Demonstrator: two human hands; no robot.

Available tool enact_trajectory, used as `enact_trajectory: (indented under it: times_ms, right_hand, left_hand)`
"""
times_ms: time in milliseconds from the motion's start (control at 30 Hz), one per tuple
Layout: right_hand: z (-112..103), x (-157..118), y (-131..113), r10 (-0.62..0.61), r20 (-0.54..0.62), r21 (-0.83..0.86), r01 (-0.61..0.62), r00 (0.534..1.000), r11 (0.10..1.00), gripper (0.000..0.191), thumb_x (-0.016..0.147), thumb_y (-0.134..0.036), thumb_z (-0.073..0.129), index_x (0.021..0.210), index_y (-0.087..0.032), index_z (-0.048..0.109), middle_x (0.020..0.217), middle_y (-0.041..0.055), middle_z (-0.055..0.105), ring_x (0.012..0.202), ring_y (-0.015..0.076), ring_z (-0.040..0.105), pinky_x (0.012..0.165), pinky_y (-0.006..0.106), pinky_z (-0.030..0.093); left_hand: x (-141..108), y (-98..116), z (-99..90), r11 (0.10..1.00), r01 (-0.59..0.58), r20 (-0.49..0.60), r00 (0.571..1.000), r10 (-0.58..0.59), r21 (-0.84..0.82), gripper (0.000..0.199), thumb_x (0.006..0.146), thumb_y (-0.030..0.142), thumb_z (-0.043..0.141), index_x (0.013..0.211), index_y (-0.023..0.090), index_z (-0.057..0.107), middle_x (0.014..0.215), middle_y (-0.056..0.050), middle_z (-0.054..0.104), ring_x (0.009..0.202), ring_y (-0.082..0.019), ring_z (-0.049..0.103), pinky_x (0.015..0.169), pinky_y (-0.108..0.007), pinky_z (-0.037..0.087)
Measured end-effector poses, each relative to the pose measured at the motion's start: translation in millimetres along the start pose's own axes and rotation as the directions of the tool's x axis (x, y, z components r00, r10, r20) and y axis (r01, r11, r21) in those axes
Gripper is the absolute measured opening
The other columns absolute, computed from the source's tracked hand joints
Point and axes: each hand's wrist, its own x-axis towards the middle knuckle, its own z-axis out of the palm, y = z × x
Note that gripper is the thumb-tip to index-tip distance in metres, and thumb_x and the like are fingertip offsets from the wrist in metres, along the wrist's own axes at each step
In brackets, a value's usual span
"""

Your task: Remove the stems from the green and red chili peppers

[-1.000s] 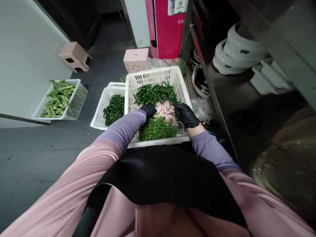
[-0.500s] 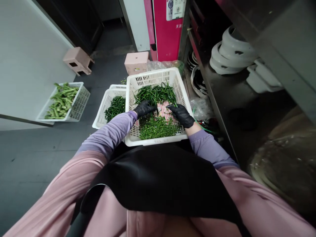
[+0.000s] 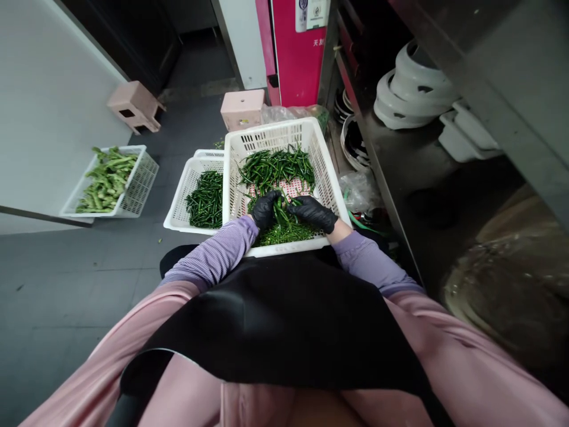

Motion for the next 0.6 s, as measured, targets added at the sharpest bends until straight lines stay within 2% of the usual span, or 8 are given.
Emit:
enact_trajectory:
  times_ms: [100,167,233,333,433,600]
  right_hand:
    - [-1,-1,2,-0.040,0.061,-0.013,0.041,0.997,0.999,0.054,0.062,-0.069,0.092,0.075,-0.020,0.072,0.077,0.0022,0.071,0.084,0.0216,0.062,0.080,0.035,0.052]
    - [-1,-2,1,-0.048,0.096,-0.015,0.050,0.994,0.999,0.052,0.063,-0.067,0.094,0.070,-0.021,0.070,0.072,0.0004,0.069,0.079,0.0197,0.060,0.078,0.033,0.052]
    - [0,-4,-2,-0.038,0.109,-0.016,0.040,0.993,0.999,0.052,0.063,-0.065,0.096,0.066,-0.021,0.069,0.068,-0.0010,0.067,0.074,0.0176,0.058,0.074,0.032,0.051]
    - [0,-8,-8,-0.031,0.104,-0.010,0.033,0.994,0.999,0.051,0.063,-0.062,0.098,0.063,-0.021,0.067,0.066,-0.0016,0.065,0.071,0.0163,0.057,0.072,0.031,0.050]
    - [0,-11,-15,-0.006,0.145,-0.004,0.006,0.989,1.000,0.046,0.064,-0.054,0.098,0.061,-0.021,0.067,0.064,-0.0023,0.064,0.069,0.0156,0.056,0.071,0.030,0.049]
    - [-3,-13,-19,0.005,0.158,-0.019,-0.002,0.987,1.000,0.041,0.065,-0.046,0.099,0.059,-0.021,0.066,0.064,-0.0011,0.068,0.065,0.0150,0.055,0.067,0.030,0.048]
  left_hand:
    - [-6,1,-5.4,0.998,0.057,0.067,0.996,-0.054,-0.040,0.041,0.080,0.048,0.095,0.077,0.020,0.065,0.060,0.004,0.060,0.055,-0.013,0.061,0.063,-0.029,0.055]
    - [-10,3,-8.1,0.995,0.100,0.123,0.987,-0.100,0.006,0.040,0.078,0.049,0.097,0.085,0.019,0.072,0.065,0.000,0.068,0.065,-0.019,0.071,0.073,-0.035,0.062]
    - [-11,5,-9.0,0.990,0.114,0.134,0.983,-0.124,0.082,0.042,0.079,0.054,0.094,0.091,0.018,0.075,0.072,-0.004,0.075,0.075,-0.024,0.077,0.079,-0.040,0.065]
    - [-12,7,-9.7,0.979,0.061,0.114,0.990,-0.085,0.196,0.042,0.084,0.059,0.087,0.084,0.020,0.073,0.074,-0.006,0.076,0.081,-0.026,0.077,0.081,-0.043,0.065]
    - [-14,9,-12.2,0.951,-0.017,0.135,0.990,-0.027,0.309,0.044,0.083,0.058,0.085,0.073,0.021,0.064,0.068,-0.005,0.068,0.077,-0.024,0.072,0.081,-0.044,0.063]
    - [-14,11,-14.7,0.893,-0.166,0.214,0.973,0.081,0.418,0.043,0.075,0.056,0.089,0.078,0.021,0.064,0.076,-0.004,0.069,0.082,-0.024,0.069,0.080,-0.040,0.059]
